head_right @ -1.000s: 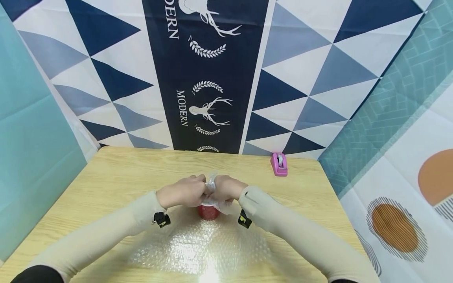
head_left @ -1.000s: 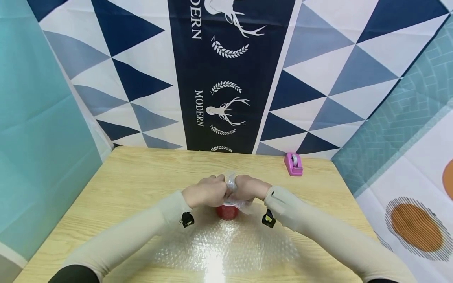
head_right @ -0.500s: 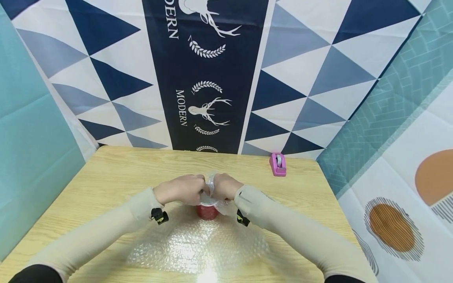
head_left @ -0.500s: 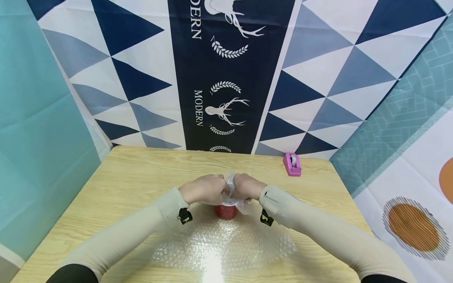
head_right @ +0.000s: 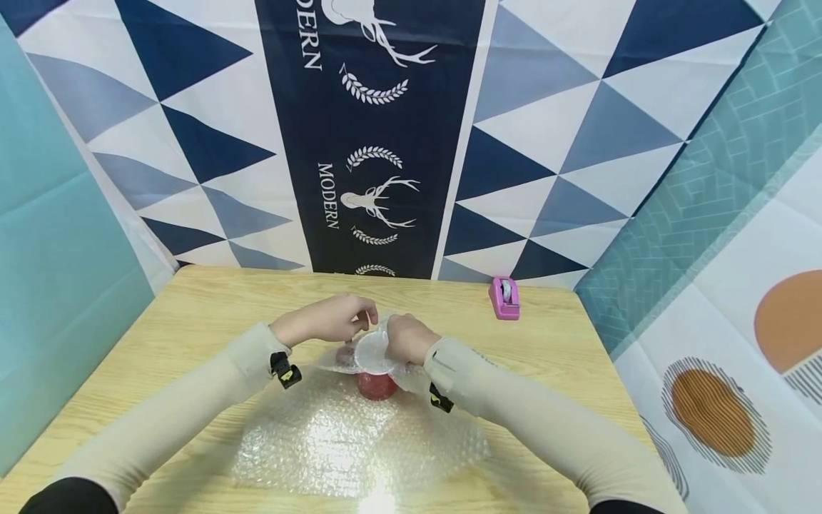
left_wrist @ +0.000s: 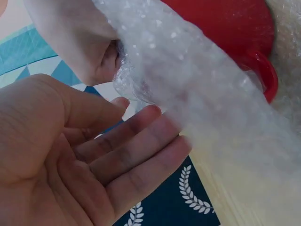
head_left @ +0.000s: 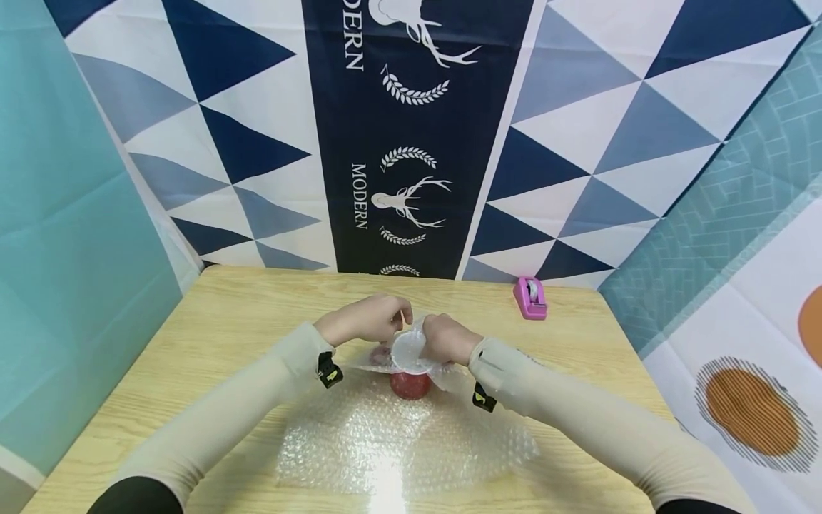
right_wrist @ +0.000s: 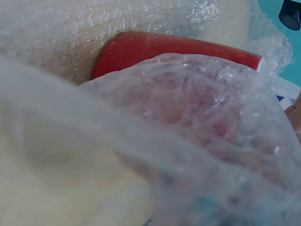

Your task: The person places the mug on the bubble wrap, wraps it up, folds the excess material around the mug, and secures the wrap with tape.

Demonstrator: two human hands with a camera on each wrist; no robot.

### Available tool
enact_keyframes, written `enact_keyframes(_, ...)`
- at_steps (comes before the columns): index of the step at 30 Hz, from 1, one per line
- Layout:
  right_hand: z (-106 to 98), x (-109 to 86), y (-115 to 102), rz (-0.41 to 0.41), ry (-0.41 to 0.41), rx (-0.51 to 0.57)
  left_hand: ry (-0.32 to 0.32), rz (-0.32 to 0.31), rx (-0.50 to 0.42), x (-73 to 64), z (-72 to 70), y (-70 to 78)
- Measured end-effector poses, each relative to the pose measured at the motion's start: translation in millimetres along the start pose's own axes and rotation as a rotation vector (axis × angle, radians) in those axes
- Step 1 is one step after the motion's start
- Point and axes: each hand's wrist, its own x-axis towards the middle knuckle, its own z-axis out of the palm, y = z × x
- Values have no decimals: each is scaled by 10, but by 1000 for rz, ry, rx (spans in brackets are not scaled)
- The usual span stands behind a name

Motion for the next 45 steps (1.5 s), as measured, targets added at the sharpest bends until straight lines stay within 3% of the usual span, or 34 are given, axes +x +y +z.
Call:
enact_keyframes(3,4,-3,-7,-10,2,4,21,39,36,-29,23,5)
enact_keyframes(9,5,-16,4,-33,19,17,107,218,157,-126,97,30)
enact_keyframes(14,-1,-22,3,-29,29,20,41,338,210,-189,147,74)
enact_keyframes(18,11,-29,9,-14,9,38,-13,342,244,-209,186,89)
enact_keyframes(23,30,-32,30,14,-24,83,-62,339,223,-203,245,97)
enact_keyframes(27,43,-41,60,19,-55,113,-85,308,220,-210,288,112)
enact_keyframes(34,13,-131,133,42,-126,147,-145,266,295,-217,365,132)
enact_keyframes(45,-210,-570,372,-86,-232,215,-181,230,290,-215,357,162)
